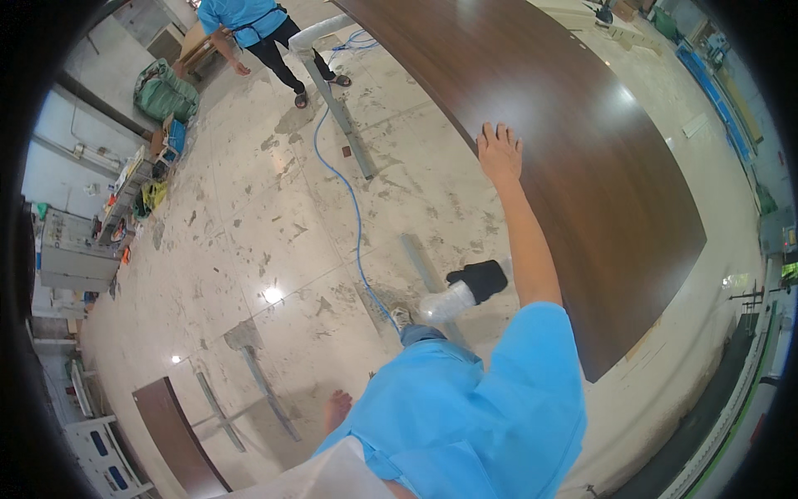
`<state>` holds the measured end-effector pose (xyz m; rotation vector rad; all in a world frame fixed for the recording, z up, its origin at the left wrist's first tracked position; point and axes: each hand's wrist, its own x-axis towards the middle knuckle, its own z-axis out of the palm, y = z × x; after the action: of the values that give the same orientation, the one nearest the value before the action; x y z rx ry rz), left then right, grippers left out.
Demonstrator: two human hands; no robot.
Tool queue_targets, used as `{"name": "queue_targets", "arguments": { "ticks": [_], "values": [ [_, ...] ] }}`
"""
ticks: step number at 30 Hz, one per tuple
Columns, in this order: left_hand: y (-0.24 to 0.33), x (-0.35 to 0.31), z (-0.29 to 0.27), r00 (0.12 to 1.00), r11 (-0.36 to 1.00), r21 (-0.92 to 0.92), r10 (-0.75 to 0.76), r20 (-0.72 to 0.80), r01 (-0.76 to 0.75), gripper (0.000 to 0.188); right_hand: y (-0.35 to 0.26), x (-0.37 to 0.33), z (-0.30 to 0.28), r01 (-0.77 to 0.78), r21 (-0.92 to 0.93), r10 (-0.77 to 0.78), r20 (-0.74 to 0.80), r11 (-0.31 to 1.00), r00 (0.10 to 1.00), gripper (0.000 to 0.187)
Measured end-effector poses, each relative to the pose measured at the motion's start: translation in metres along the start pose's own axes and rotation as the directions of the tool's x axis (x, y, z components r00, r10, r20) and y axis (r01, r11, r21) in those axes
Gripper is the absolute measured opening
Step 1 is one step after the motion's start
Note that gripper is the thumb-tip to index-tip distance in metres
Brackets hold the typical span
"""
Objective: The person applies small rectangular labels to the edges of a large wooden tabletop using a utility knife to smooth them. The person lifts and repositions the tabletop to access different edges, then continues applying labels along the perimeter.
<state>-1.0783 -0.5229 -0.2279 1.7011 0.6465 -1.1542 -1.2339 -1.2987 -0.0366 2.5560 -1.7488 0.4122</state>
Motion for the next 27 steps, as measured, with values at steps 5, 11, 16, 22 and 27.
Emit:
{"name": "queue_targets", "arguments": {
  "ticks": [5, 11, 16, 22, 27],
  "values": [
    [0.128, 0.05, -0.014, 0.977, 0.978, -0.097, 0.171, -0.127, -0.183, 0.051, -0.031, 0.028, 0.005, -0.009, -0.087, 0.015, 0.075, 0.996, 0.997, 0.058],
    [0.252, 0.088, 0.036, 0.992, 0.987, 0.11, 0.11, 0.061, -0.117, 0.052, -0.06, 0.059, 0.016, 0.039, -0.201, -0.021, 0.093, 0.979, 0.995, 0.065],
    [0.34, 0.156, 0.064, 0.973, 0.973, 0.159, 0.136, 0.185, -0.166, 0.051, -0.102, 0.117, 0.038, 0.063, -0.217, -0.049, 0.067, 0.974, 0.997, 0.068],
    [0.48, 0.233, 0.041, 0.992, 0.987, 0.154, 0.027, 0.121, -0.046, 0.055, -0.187, 0.213, 0.077, 0.07, -0.275, -0.067, 0.022, 0.959, 0.998, 0.072],
    [0.617, 0.265, 0.004, 0.994, 0.966, 0.237, 0.1, 0.04, -0.106, 0.055, -0.235, 0.274, 0.106, 0.062, -0.286, -0.079, -0.048, 0.956, 0.996, 0.073]
  ]
}}
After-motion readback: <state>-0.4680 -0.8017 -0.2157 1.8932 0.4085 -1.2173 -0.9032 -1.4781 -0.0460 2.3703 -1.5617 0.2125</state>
